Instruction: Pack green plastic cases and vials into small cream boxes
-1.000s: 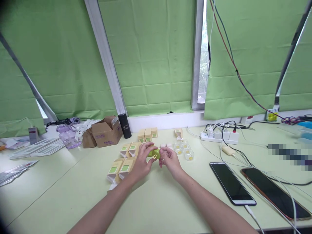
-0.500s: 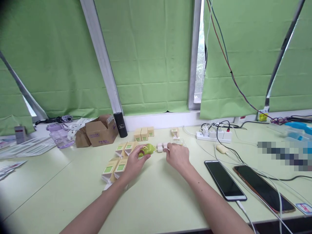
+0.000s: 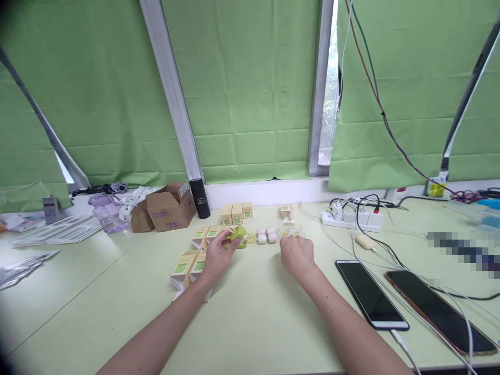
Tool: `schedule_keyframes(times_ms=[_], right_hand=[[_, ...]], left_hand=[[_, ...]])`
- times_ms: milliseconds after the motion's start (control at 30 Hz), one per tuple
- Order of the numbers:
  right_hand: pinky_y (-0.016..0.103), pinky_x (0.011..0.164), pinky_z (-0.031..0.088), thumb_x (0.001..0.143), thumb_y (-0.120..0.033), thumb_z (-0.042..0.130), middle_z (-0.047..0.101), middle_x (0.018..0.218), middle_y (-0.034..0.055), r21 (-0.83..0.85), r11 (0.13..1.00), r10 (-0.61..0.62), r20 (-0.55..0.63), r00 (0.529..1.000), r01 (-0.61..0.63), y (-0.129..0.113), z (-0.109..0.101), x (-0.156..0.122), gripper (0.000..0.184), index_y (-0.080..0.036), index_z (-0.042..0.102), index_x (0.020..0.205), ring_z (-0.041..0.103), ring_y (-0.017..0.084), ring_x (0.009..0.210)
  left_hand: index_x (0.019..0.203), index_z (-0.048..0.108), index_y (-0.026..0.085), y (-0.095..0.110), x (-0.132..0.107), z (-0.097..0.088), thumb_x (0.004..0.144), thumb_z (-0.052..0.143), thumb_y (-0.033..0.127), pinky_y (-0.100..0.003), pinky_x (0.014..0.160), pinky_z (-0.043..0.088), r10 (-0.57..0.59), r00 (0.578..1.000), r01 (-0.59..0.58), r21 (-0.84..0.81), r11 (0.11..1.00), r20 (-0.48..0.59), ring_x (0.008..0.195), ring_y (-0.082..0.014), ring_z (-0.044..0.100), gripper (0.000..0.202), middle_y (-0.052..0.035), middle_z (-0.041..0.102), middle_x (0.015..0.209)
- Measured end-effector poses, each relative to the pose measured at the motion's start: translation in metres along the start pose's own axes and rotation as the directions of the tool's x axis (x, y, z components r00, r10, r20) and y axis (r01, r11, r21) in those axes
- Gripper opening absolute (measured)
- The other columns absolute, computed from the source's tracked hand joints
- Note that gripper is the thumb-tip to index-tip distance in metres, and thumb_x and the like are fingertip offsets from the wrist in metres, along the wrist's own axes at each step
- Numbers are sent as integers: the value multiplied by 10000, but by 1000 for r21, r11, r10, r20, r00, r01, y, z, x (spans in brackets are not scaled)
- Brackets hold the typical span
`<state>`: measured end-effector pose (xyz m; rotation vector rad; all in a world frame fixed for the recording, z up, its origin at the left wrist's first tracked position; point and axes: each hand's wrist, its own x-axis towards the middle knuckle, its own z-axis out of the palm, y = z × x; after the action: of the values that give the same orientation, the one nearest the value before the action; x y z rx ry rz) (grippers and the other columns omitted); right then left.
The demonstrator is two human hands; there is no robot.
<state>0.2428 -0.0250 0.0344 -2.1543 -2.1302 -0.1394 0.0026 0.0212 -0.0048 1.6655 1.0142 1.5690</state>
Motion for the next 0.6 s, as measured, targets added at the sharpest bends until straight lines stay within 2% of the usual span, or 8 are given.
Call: schedule_keyframes(times_ms=[100,200,333,433,500,600], right_hand=[[342,735,470,818,-4,596,766,1035,188,17,994,-109,-16,994,109,-24,3,-9,284,-175,756,978,734,309,956],[331,693,455,855,-10,559,753,1045,176,23,942,-334,-71,940,336,-47,11,-18,283,-180,731,1002,705,310,988],[313,670,432,927,-64,547,756,1005,138,54,886,-454,-92,886,460,-62,22,-25,226,-192,697,1037,690,279,942],[309,674,413,993,-224,560,762,994,119,144,881,-423,-193,886,451,-57,24,-24,163,-210,674,1109,677,270,943],[307,694,405,997,-280,558,762,1042,116,239,884,-329,-294,898,402,-48,23,-21,201,-221,653,1165,665,263,976],[300,724,393,915,-145,539,748,1052,79,371,873,-183,-351,918,316,-32,23,-12,253,-226,635,1134,649,244,992]], left_hand=[[1160,747,176,-3,2,-1,835,808,514,-337,885,568,-19,999,18,-9,1000,-33,969,-216,702,472,-116,746,1152],[1143,748,163,-4,3,-1,817,822,524,-346,886,573,-32,998,31,-32,999,-54,961,-222,711,492,-123,756,1125],[1156,745,165,-4,2,1,842,794,534,-345,897,569,-12,999,12,-4,1000,-41,984,-222,711,487,-124,751,1144],[1158,743,160,-4,0,2,854,782,534,-346,890,575,-14,1000,14,1,1000,-15,993,-228,714,483,-128,753,1143],[1159,740,157,-4,-1,2,848,789,533,-356,902,578,-28,1000,28,-14,1000,-11,1003,-234,718,491,-134,753,1154],[1143,740,152,-6,-2,3,823,812,534,-366,922,582,-58,998,56,-70,996,-22,1007,-240,726,503,-142,755,1165]])
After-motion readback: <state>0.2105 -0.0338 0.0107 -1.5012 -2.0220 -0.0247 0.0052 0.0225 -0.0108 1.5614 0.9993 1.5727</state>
